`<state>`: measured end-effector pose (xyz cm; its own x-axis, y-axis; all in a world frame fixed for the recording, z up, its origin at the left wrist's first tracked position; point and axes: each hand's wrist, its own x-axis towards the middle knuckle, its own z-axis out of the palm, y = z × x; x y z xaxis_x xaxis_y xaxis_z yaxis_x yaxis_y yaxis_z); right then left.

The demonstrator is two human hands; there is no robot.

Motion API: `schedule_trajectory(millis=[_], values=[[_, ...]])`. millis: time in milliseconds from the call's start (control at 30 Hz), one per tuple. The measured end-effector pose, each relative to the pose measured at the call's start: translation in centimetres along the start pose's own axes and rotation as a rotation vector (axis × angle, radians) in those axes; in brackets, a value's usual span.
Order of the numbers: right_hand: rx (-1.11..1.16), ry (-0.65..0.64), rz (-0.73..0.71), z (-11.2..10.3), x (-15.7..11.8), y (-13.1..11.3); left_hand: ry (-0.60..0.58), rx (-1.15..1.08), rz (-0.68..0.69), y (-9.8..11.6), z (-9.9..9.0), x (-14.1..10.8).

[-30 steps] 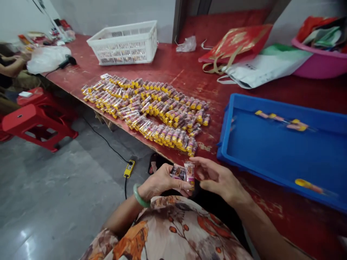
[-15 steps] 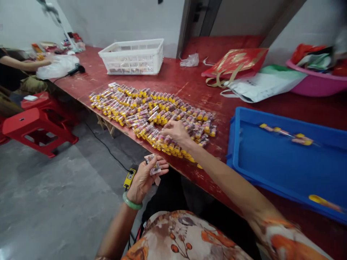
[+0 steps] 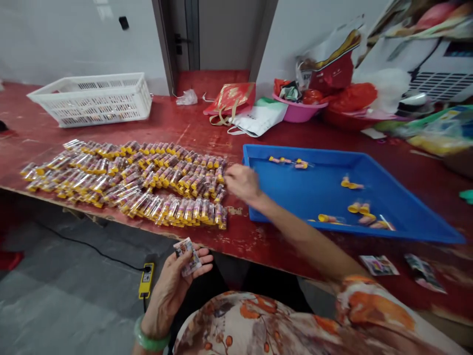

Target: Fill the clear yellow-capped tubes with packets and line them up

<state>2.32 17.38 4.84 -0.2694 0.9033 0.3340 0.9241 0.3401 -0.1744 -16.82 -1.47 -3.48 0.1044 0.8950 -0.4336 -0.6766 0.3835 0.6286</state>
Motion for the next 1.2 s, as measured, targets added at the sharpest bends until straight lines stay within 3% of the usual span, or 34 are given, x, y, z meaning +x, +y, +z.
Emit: schedule_trajectory(millis=[100,200,367,500,633,700,800,933,1100,1200], values=[[-0.127,-0.081,0.064,-1.5,-0.8,8.2,-0.022,0.039,-0.024,-1.2,1.8,0.6],[-0.140,-0.234,-0.041,-0.4,-0.9,12.8,-0.092,0.020,-0.056,-2.1,3.8,1.4],[-0.081,-0.291,-0.084,1.8,-0.4,14.5,-0.157,0.055,-0.062,-3.1,6.0,2.2],[0.026,-0.168,0.036,0.0,-2.4,15.1,-0.090,0.090,-0.002,-3.7,6.8,2.8],[0.369,0.005,0.134,-3.2,-9.9,13.0,-0.039,0.112,-0.010,-4.3,8.0,3.2],[0.941,0.079,0.213,-4.1,-14.3,10.3,-0.035,0.145,-0.036,-4.7,8.6,3.3],[1.392,-0.039,0.330,-3.7,-18.8,5.8,-0.028,0.214,-0.070,-5.3,9.5,3.7],[1.361,0.012,0.498,-2.2,-20.5,2.7,-0.053,0.288,-0.067,-6.0,10.8,3.8],[1.254,0.183,0.577,-1.3,-20.8,2.4,-0.194,0.303,-0.095,-6.8,12.0,3.0],[1.293,0.204,0.619,-1.3,-21.1,2.5,-0.225,0.313,-0.123,-7.3,12.2,2.6]])
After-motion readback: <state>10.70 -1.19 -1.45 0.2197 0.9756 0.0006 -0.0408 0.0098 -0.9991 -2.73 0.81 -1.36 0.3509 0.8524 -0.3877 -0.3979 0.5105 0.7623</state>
